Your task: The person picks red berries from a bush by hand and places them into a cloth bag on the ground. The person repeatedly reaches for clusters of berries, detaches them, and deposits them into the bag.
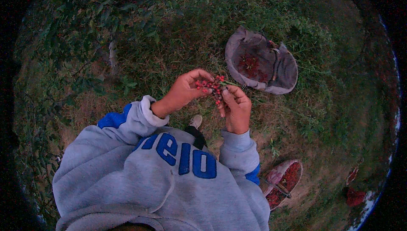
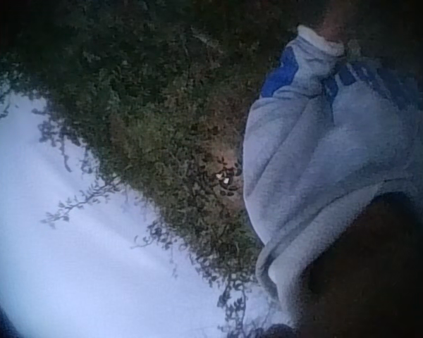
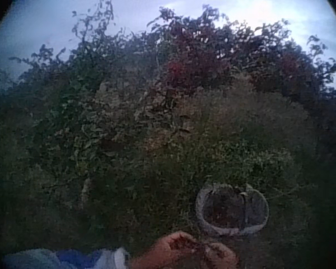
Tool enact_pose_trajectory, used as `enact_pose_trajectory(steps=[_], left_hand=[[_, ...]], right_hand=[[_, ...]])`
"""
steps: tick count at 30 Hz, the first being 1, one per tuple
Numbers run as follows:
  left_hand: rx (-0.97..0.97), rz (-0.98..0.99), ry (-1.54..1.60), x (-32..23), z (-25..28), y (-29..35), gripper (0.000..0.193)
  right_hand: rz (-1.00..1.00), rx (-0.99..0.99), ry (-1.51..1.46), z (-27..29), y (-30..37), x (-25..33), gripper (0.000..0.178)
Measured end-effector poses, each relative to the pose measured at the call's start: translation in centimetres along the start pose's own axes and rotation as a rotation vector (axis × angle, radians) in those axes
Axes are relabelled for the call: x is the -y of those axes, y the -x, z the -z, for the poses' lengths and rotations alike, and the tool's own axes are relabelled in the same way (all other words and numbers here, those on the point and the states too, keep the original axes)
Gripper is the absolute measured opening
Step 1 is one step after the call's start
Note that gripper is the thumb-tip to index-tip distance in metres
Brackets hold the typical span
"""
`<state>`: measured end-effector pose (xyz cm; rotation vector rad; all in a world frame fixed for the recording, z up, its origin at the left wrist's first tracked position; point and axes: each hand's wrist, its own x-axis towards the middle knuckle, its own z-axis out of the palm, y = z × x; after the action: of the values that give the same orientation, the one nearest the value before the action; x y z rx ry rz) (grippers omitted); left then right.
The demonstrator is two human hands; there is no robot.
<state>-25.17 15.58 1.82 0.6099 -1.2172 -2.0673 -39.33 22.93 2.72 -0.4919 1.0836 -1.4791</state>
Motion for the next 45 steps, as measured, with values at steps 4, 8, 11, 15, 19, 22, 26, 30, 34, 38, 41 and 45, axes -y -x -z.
enact_pose_trajectory(steps=[4, 8, 11, 15, 19, 22, 26, 30, 34, 38, 41, 45], left_hand=[[-0.012, 0.028, 0.098, 0.3, 0.4, -0.3, 0.025], [-0.03, 0.05, 0.18, 0.1, 0.7, -0.4, 0.022], [-0.014, 0.032, 0.127, -0.3, 0.8, -0.3, 0.023], [0.026, 0.069, -0.074, -0.6, 0.5, -0.1, 0.023], [-0.007, 0.102, 0.076, -0.3, 0.7, -0.4, 0.021], [-0.052, 0.078, 0.154, 0.0, 1.1, -0.6, 0.02], [-0.111, -0.016, 0.154, 0.2, 1.1, -0.7, 0.019], [-0.137, -0.09, 0.003, 0.4, 0.3, -0.4, 0.021], [-0.134, -0.112, 0.032, 0.6, -0.1, 0.1, 0.022], [-0.204, -0.014, 0.078, 0.4, 0.4, 0.4, 0.02], [-0.245, 0.043, 0.339, 0.2, 0.9, 0.4, 0.02], [-0.237, 0.037, 0.405, 0.0, 1.6, 0.4, 0.018]], right_hand=[[-0.018, 0.05, -0.098, -0.3, 0.0, 0.3, 0.017], [-0.053, 0.048, -0.147, -1.0, -0.1, 0.9, 0.019], [-0.044, -0.001, -0.071, -1.2, -0.2, 1.0, 0.017], [0.01, -0.004, 0.14, -0.6, -1.1, 0.4, 0.014], [-0.047, 0.068, 0.022, 0.4, -1.2, 0.0, 0.014], [-0.053, 0.103, -0.132, 0.4, -1.0, 0.1, 0.014], [-0.088, 0.061, -0.112, -0.6, -0.3, -0.2, 0.015], [0.001, 0.072, -0.001, -1.6, -0.2, -1.4, 0.018], [-0.01, -0.018, -0.037, -1.6, -0.4, -1.8, 0.017], [0.032, 0.011, 0.02, -1.9, 0.1, -2.2, 0.014], [0.042, 0.049, 0.026, -2.1, 0.3, -2.4, 0.015], [-0.034, 0.113, -0.024, -1.8, 0.2, -1.9, 0.023]])
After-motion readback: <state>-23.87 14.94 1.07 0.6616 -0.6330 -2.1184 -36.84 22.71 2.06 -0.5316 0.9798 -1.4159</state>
